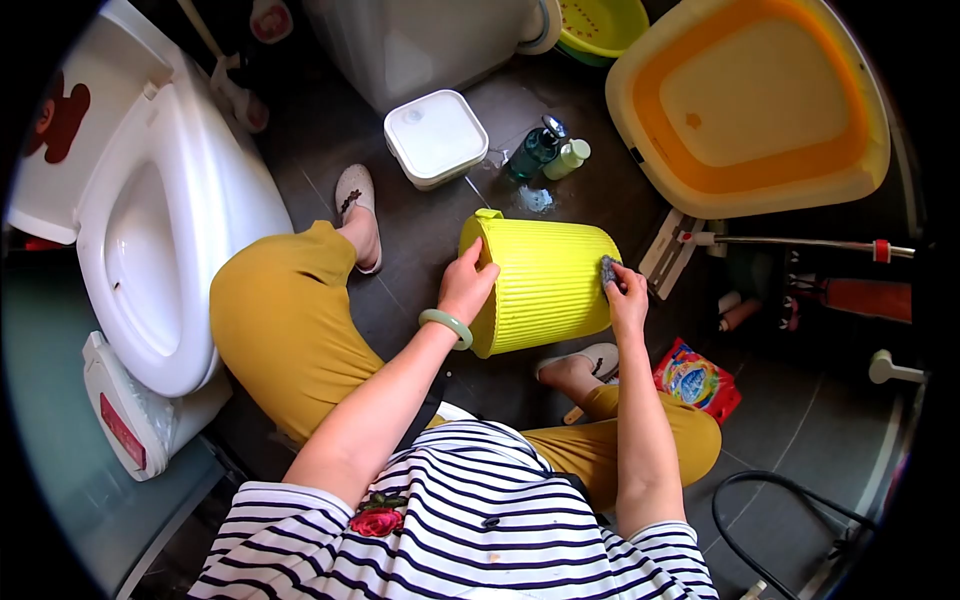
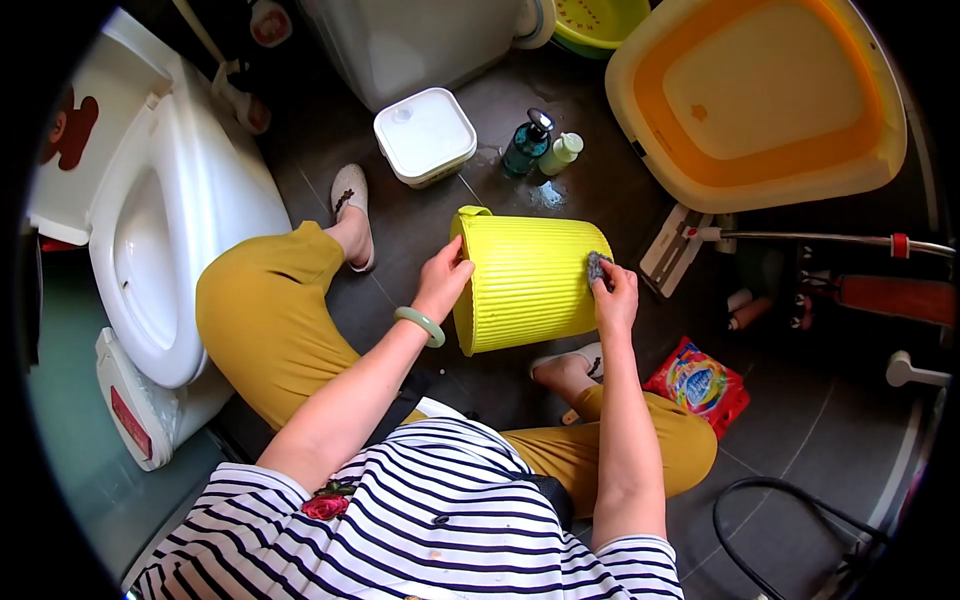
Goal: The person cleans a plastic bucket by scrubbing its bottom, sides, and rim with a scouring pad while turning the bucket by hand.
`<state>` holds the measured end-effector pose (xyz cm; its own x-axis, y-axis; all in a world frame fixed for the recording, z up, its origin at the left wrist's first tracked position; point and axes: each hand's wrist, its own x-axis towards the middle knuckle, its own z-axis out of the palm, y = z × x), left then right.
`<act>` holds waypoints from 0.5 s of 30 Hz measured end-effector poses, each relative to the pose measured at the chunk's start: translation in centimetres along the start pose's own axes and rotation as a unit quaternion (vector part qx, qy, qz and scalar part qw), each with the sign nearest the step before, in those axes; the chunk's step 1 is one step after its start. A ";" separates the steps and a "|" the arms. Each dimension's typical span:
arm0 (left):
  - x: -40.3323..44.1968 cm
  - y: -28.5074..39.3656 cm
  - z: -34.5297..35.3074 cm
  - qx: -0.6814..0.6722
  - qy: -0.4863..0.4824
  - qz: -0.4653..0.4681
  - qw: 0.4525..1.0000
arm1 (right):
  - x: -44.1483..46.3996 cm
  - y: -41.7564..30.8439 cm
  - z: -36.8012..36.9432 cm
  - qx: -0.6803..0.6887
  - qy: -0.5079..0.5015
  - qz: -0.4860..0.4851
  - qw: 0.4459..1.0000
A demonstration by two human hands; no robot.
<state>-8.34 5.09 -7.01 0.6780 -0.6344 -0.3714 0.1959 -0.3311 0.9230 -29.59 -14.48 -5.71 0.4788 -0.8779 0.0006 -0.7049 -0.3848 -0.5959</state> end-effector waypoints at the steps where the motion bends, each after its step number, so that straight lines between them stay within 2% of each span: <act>1: 0.6 0.0 -0.3 0.017 -0.019 -0.005 1.000 | 0.1 0.1 0.1 -0.002 0.002 -0.002 1.000; 2: 1.5 -0.2 -0.5 0.004 -0.044 -0.013 0.999 | 0.2 0.2 0.2 -0.003 0.004 -0.003 1.000; 3: 1.7 0.4 -0.7 0.014 -0.029 -0.015 0.999 | 0.2 0.3 0.3 -0.003 0.005 -0.003 1.000; 5: 2.2 1.6 -1.6 0.017 -0.107 -0.035 0.993 | 0.3 0.5 0.4 0.008 0.010 -0.012 1.000; 9: 1.8 4.7 -2.5 0.062 -0.127 -0.057 0.988 | 0.0 0.1 0.4 -0.005 0.008 -0.002 1.000; 11: 1.3 7.1 -2.7 0.121 -0.145 -0.118 0.975 | -0.2 0.1 0.5 0.008 0.016 -0.006 1.000; 15: 2.1 6.7 -2.5 0.159 -0.157 -0.112 0.968 | -0.3 -0.1 0.4 -0.003 0.010 -0.005 1.000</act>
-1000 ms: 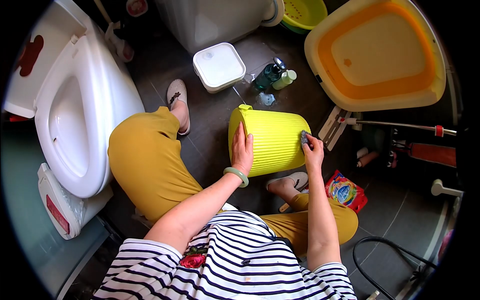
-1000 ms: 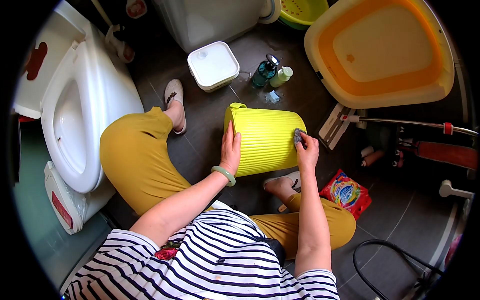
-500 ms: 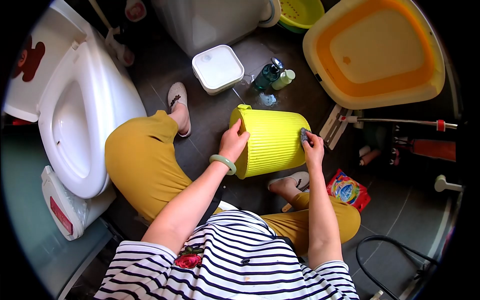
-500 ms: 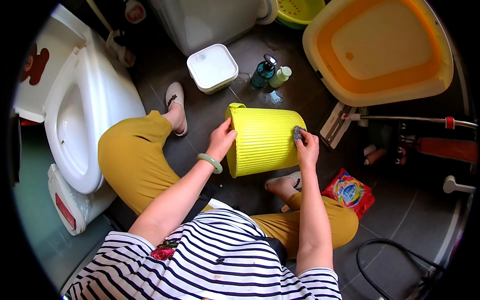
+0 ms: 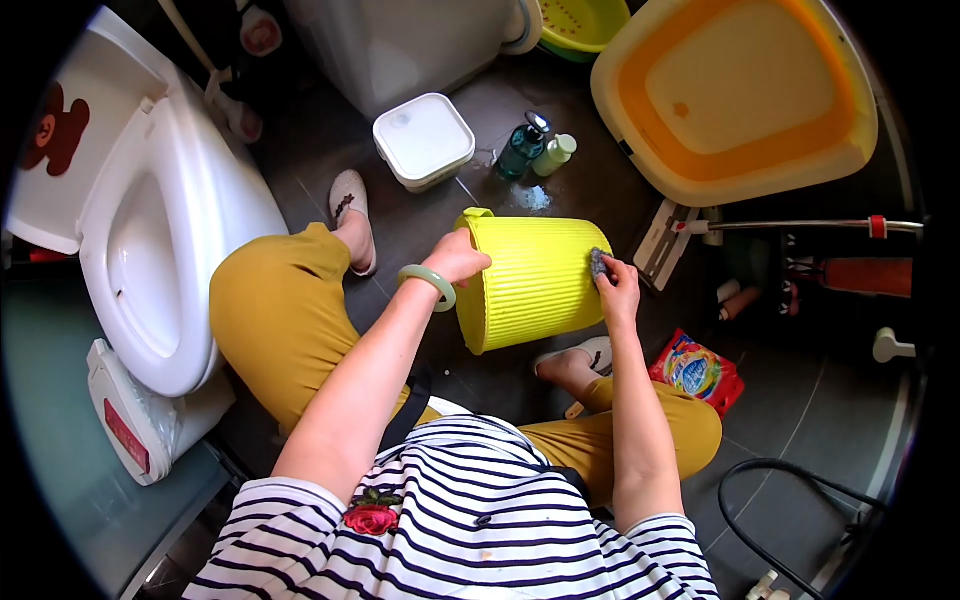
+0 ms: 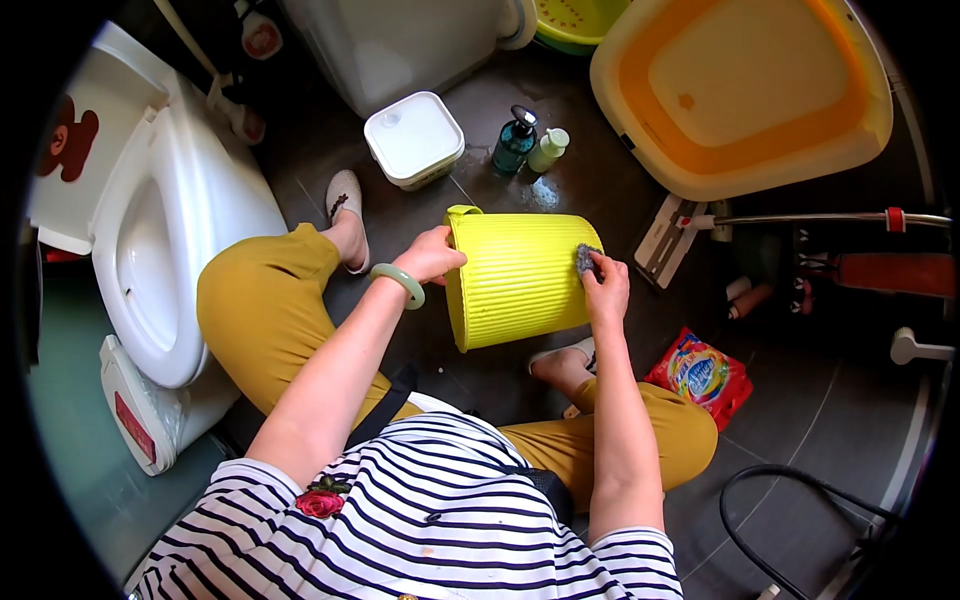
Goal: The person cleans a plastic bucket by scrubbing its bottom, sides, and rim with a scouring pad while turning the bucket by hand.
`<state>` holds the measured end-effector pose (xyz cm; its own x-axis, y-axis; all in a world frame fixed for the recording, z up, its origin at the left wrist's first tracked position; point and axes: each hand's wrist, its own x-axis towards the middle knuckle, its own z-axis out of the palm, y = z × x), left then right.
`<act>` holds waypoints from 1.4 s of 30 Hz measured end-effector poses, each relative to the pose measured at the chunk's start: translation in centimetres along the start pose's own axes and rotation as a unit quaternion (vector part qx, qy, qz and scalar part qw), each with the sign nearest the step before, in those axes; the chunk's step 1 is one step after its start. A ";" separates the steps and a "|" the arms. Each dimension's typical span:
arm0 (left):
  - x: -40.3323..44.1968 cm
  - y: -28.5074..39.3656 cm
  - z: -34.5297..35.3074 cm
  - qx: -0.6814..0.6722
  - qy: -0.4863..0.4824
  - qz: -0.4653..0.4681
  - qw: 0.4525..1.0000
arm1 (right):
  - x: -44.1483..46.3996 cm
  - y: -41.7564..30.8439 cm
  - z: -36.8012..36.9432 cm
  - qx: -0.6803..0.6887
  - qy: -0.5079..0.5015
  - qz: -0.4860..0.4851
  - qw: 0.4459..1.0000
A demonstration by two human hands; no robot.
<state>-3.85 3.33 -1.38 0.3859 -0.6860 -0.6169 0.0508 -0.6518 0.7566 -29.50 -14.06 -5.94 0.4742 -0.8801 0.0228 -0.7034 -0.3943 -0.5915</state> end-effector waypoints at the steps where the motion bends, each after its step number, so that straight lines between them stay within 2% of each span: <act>1: -0.1 0.3 0.1 0.015 0.000 -0.002 1.000 | -0.1 0.0 0.0 0.000 -0.001 0.004 1.000; 6: 0.0 -0.4 0.2 0.007 0.011 0.005 1.000 | -0.4 0.0 0.0 -0.001 0.010 -0.002 1.000; 8: -0.7 -0.4 0.2 -0.054 0.031 0.020 0.998 | -0.3 0.1 0.2 0.004 0.013 -0.001 1.000; 10: -0.6 -0.6 0.0 -0.058 0.036 0.023 0.997 | -0.2 0.1 0.1 0.001 0.007 0.001 1.000; 13: -0.3 -0.9 -0.7 -0.062 0.000 -0.010 0.998 | -0.1 0.4 0.0 -0.006 0.004 -0.001 1.000; 18: -1.2 -0.5 -1.7 -0.069 0.012 -0.020 0.997 | 0.1 0.3 0.1 -0.004 0.006 -0.001 1.000; 24: -0.3 -1.5 -2.3 -0.090 -0.029 -0.019 0.995 | 0.5 0.6 0.1 -0.009 -0.005 0.000 1.000; 42: -0.7 -1.5 -2.6 -0.112 -0.020 -0.058 0.992 | 0.5 -0.4 -0.4 -0.011 -0.015 0.019 1.000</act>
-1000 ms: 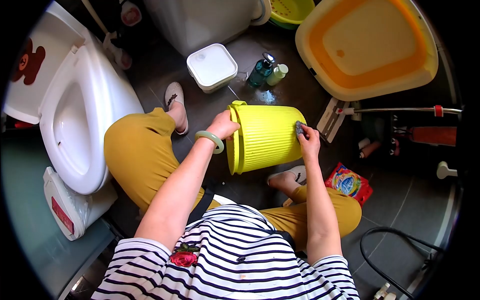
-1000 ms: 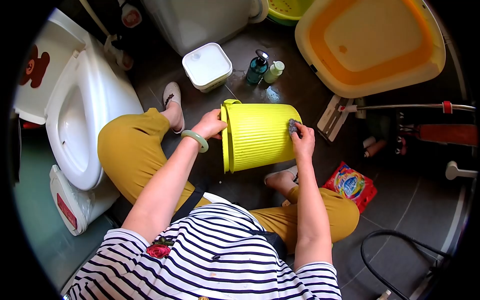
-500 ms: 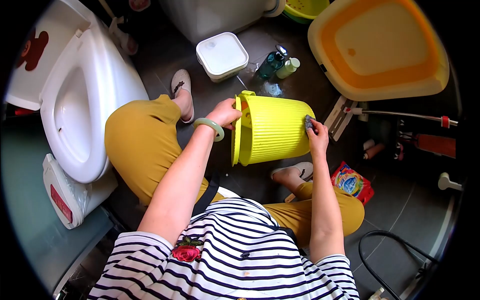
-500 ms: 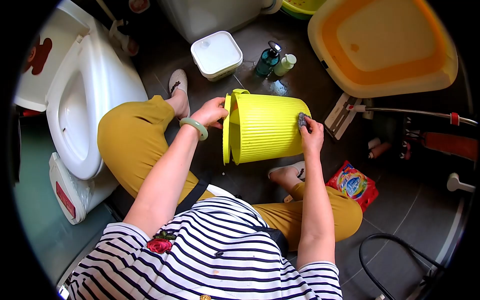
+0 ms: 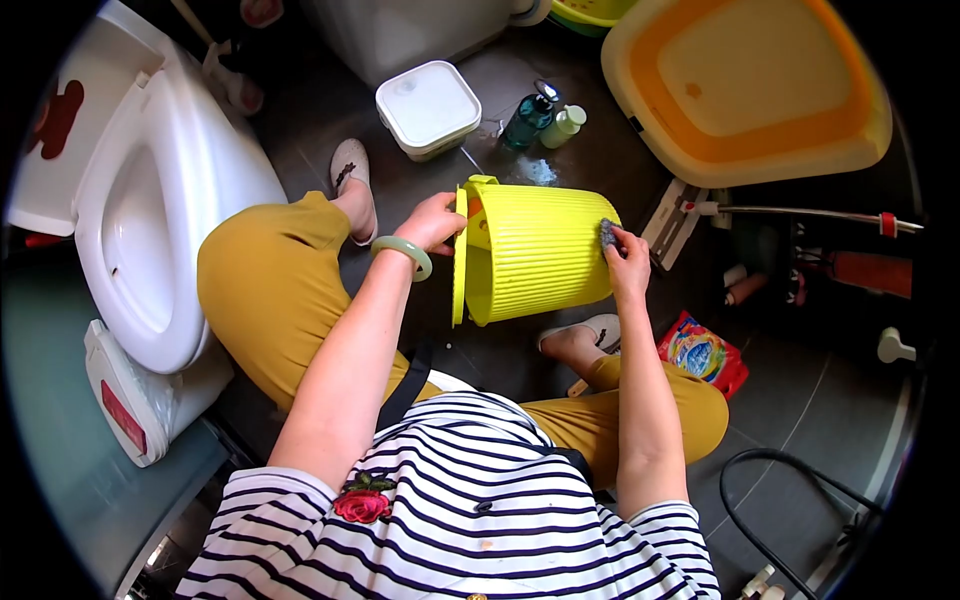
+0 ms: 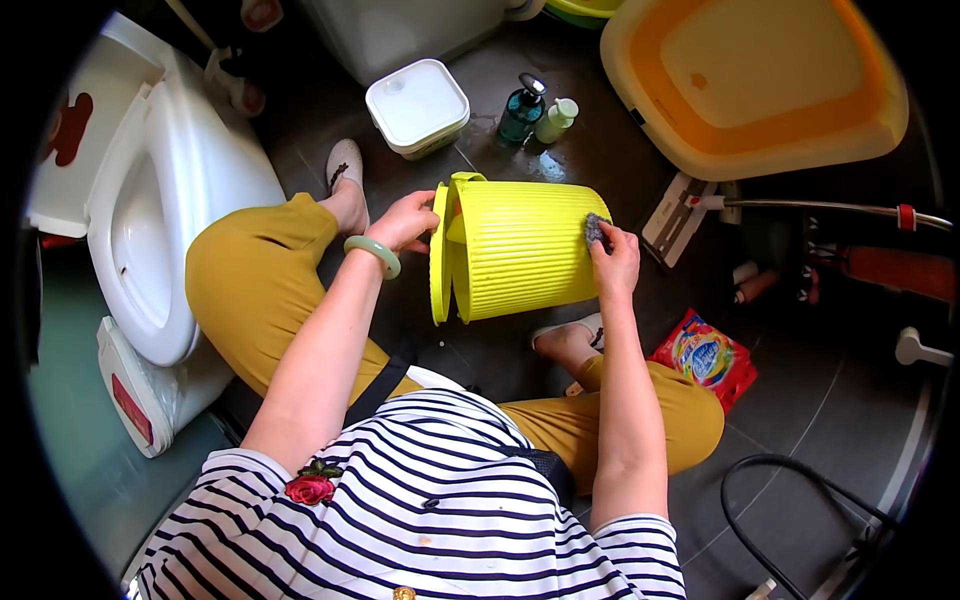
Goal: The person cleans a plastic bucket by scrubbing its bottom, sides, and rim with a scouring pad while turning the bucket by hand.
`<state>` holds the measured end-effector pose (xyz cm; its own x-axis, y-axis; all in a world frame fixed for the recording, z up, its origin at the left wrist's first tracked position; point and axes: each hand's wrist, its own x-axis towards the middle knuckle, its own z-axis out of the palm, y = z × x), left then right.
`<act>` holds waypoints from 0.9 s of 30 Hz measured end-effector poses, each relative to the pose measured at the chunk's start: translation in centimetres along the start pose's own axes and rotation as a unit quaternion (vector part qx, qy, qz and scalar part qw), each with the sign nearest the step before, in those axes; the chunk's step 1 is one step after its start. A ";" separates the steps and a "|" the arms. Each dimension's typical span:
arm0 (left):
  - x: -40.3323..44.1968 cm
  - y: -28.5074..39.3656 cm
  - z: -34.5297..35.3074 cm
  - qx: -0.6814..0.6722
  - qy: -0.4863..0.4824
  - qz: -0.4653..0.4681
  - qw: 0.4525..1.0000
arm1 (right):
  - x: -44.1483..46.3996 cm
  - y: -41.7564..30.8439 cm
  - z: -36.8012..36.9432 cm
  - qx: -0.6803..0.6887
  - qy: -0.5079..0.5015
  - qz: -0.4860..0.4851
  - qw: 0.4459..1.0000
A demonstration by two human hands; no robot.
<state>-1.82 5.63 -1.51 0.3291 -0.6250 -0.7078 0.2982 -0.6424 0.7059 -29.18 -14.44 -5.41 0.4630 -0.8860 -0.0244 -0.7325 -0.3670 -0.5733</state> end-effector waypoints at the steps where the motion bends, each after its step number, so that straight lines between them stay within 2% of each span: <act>1: 0.0 0.0 0.0 -0.013 0.001 -0.004 1.000 | -0.1 -0.1 0.0 -0.051 0.030 -0.031 0.998; 2: 0.0 0.0 0.1 -0.013 0.001 -0.004 1.000 | -0.2 -0.2 0.0 -0.102 0.059 -0.063 0.991; 6: 0.1 -0.2 0.2 -0.008 0.009 -0.004 1.000 | -0.2 0.8 0.7 -0.117 0.094 -0.042 0.988; 8: 0.0 0.0 0.5 -0.002 0.010 -0.001 1.000 | 0.4 2.6 1.1 -0.029 0.061 -0.036 0.997; 9: -0.3 0.3 0.8 0.006 0.018 0.005 1.000 | 0.4 2.3 0.8 -0.030 0.062 -0.036 0.997; 11: 0.0 -0.2 1.1 0.012 0.028 0.011 0.999 | 0.6 1.9 0.3 0.048 0.001 0.052 0.998; 13: 0.9 -1.3 1.5 0.080 0.044 0.110 0.990 | 1.1 3.2 0.6 0.065 -0.006 0.051 0.997; 14: 0.9 -1.4 1.8 0.127 0.042 0.116 0.984 | 1.3 4.1 0.9 0.081 -0.014 0.052 0.995; 16: 0.3 -1.5 3.0 0.158 0.115 0.138 0.971 | 1.2 3.3 0.5 0.126 -0.022 0.072 0.989; 17: 0.1 -1.4 3.1 0.142 0.084 0.137 0.977 | 1.0 3.0 0.4 0.169 -0.031 0.092 0.981; 21: 0.2 -2.3 3.5 0.190 0.076 0.168 0.964 | 1.0 3.1 0.5 0.178 -0.029 0.093 0.979; 24: 0.0 -2.0 3.0 0.199 0.039 0.139 0.969 | 0.9 2.5 0.3 0.181 -0.024 0.103 0.978; 27: 0.3 -2.5 3.0 0.196 0.056 0.138 0.969 | 1.0 2.4 0.1 0.186 -0.031 0.121 0.975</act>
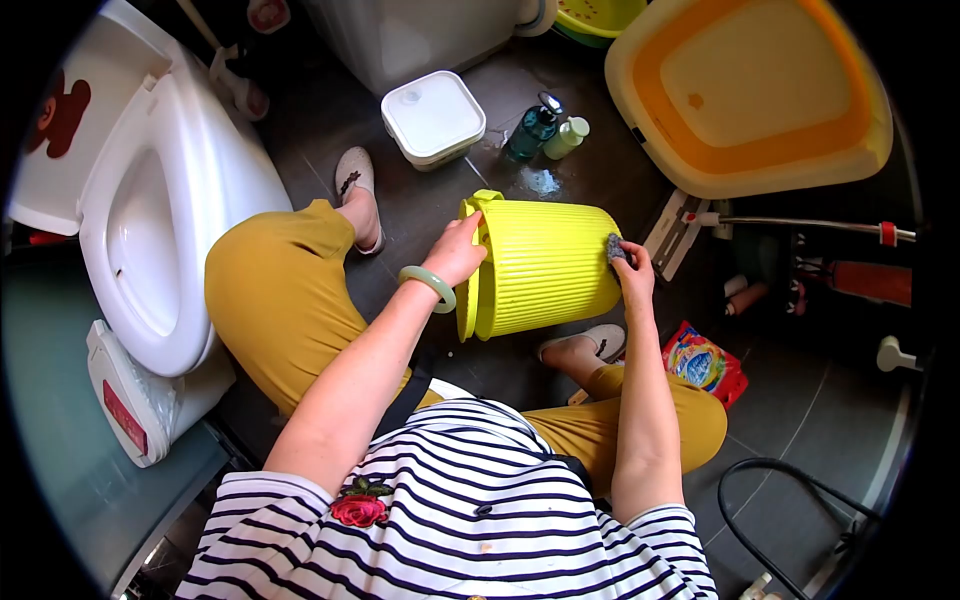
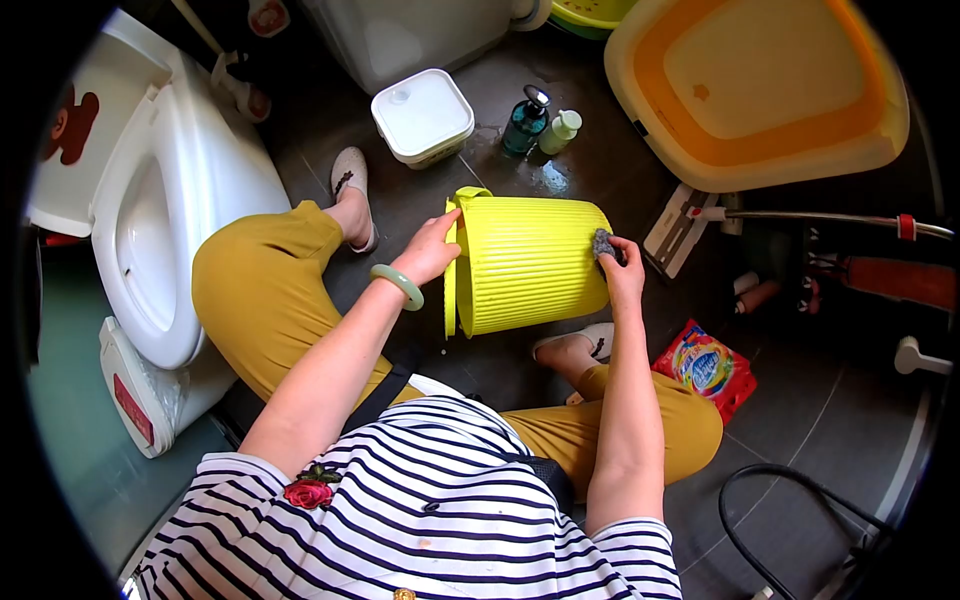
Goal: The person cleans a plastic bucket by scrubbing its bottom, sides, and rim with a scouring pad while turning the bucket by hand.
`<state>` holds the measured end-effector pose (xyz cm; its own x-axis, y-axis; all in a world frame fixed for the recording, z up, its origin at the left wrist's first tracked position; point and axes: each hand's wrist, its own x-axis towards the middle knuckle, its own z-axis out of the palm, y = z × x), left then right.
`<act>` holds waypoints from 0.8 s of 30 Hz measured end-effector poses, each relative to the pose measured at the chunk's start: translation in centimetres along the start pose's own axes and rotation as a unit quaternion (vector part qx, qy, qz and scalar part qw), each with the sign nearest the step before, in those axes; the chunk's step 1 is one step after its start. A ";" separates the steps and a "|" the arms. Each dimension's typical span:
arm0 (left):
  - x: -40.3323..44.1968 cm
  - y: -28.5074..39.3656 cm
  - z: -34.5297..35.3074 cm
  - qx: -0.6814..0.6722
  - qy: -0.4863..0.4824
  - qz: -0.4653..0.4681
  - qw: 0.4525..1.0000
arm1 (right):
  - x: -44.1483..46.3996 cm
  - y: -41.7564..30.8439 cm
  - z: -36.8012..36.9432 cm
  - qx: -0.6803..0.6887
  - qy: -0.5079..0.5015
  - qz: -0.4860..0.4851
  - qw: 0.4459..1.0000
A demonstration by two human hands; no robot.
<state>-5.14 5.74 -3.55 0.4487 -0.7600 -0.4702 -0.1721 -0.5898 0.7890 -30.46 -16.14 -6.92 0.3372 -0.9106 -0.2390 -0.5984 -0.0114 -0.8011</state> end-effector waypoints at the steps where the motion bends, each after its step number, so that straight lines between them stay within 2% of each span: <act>1: 0.0 0.0 0.1 0.000 0.000 0.000 1.000 | -0.1 -0.1 -0.1 0.013 -0.006 0.012 1.000; 7: 0.1 -0.9 0.6 -0.012 0.003 0.013 1.000 | -0.7 -1.0 0.4 0.071 -0.007 0.007 0.997; 9: 0.0 -1.5 1.0 -0.006 -0.038 0.042 0.998 | -0.7 -1.1 0.6 0.075 -0.009 -0.003 0.997; 10: -0.4 -1.3 1.3 -0.018 -0.009 0.034 0.999 | -0.6 -1.2 0.7 0.066 -0.011 -0.009 0.998; 14: -0.8 -0.9 0.5 -0.015 -0.014 0.067 0.998 | -0.8 -1.3 0.6 0.059 -0.008 -0.008 0.998; 24: 0.0 -1.9 0.4 -0.009 0.021 0.066 0.998 | -1.0 -2.5 0.9 0.076 -0.010 -0.011 0.997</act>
<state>-5.18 6.78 -5.18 0.4601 -0.8184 -0.3444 -0.2172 -0.4798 0.8501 -28.67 -14.80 -5.18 0.3642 -0.9022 -0.2310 -0.4741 0.0339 -0.8798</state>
